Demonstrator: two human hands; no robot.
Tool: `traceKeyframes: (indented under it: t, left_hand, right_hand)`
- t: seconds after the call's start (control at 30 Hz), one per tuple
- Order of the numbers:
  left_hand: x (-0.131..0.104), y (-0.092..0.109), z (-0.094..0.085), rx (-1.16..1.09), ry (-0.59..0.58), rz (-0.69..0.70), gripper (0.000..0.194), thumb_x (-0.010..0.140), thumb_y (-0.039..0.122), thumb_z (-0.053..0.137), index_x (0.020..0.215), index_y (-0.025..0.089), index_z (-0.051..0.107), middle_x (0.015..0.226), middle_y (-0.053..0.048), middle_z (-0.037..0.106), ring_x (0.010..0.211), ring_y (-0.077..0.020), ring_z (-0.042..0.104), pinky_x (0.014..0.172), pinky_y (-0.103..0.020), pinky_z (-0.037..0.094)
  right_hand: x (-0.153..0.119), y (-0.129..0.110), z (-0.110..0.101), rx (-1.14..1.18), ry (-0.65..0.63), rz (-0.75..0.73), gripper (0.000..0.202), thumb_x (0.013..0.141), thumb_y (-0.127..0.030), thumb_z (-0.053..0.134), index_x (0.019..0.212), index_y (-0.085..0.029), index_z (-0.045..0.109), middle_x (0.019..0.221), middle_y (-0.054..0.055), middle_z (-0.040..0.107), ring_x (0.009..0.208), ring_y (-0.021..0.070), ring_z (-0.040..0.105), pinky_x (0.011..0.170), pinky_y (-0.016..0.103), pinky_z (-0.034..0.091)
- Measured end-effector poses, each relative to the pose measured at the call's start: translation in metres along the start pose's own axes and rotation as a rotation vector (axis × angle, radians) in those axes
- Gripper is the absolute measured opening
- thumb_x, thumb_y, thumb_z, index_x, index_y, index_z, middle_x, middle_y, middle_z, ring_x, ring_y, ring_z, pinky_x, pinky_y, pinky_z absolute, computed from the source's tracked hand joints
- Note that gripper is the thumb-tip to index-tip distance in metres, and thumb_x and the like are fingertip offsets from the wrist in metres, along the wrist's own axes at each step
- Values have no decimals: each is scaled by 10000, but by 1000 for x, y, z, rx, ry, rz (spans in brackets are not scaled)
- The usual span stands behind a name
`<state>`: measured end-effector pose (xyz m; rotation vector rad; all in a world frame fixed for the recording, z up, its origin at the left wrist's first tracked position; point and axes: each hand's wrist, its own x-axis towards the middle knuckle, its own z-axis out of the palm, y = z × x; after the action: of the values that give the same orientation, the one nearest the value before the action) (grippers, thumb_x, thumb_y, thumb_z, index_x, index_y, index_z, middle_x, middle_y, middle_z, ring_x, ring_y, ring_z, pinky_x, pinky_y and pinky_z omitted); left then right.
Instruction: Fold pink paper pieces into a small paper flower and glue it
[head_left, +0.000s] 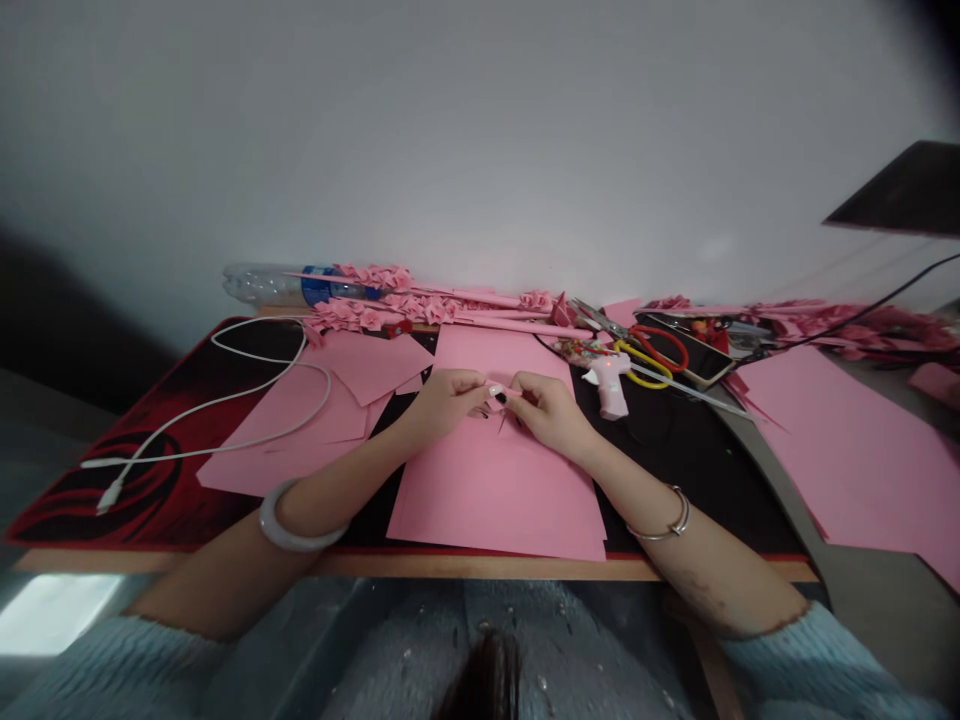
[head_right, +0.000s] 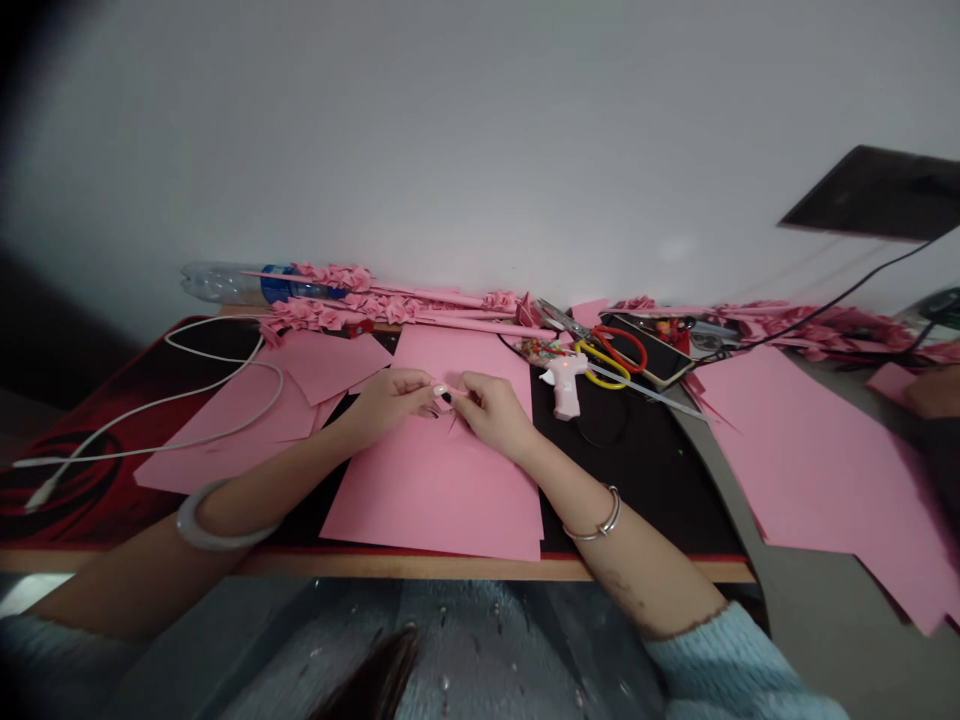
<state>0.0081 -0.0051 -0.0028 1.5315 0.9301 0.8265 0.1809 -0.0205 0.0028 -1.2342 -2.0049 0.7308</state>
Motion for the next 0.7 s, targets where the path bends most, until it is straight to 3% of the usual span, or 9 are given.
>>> traceKeyframes:
  t: [0.27,0.47,0.6,0.7]
  left_hand:
    - [1,0,1,-104,38,-46,279,736,385,590,662,118,565,642,-22,609,683,-144,633,692,-303,528]
    - [1,3,2,-196,7,-94,248,695,353,641,706,112,584,730,-44,649,703,-140,630,743,-325,513]
    - [0,4,2,-175,4,-103,232,658,318,673,718,101,612,745,-62,664,724,-145,619,746,-320,503]
    - [-1,4,2,-147,15,-90,225,660,304,670,739,96,635,734,-64,666,712,-146,616,734,-319,502]
  right_hand:
    - [1,8,4,158,88,105,322,775,-397,546,585,-173,416,510,-42,423,475,78,371,455,205,279]
    - [1,4,1,238,39,112,346,838,-450,435,619,-184,408,480,-43,431,438,79,370,445,213,300]
    - [0,3,2,199,41,102,318,839,-415,445,624,-182,413,513,-34,451,466,84,391,463,216,319]
    - [0,3,3,183,125,43,163,824,-319,482,745,-178,466,656,-11,501,532,91,436,496,218,350]
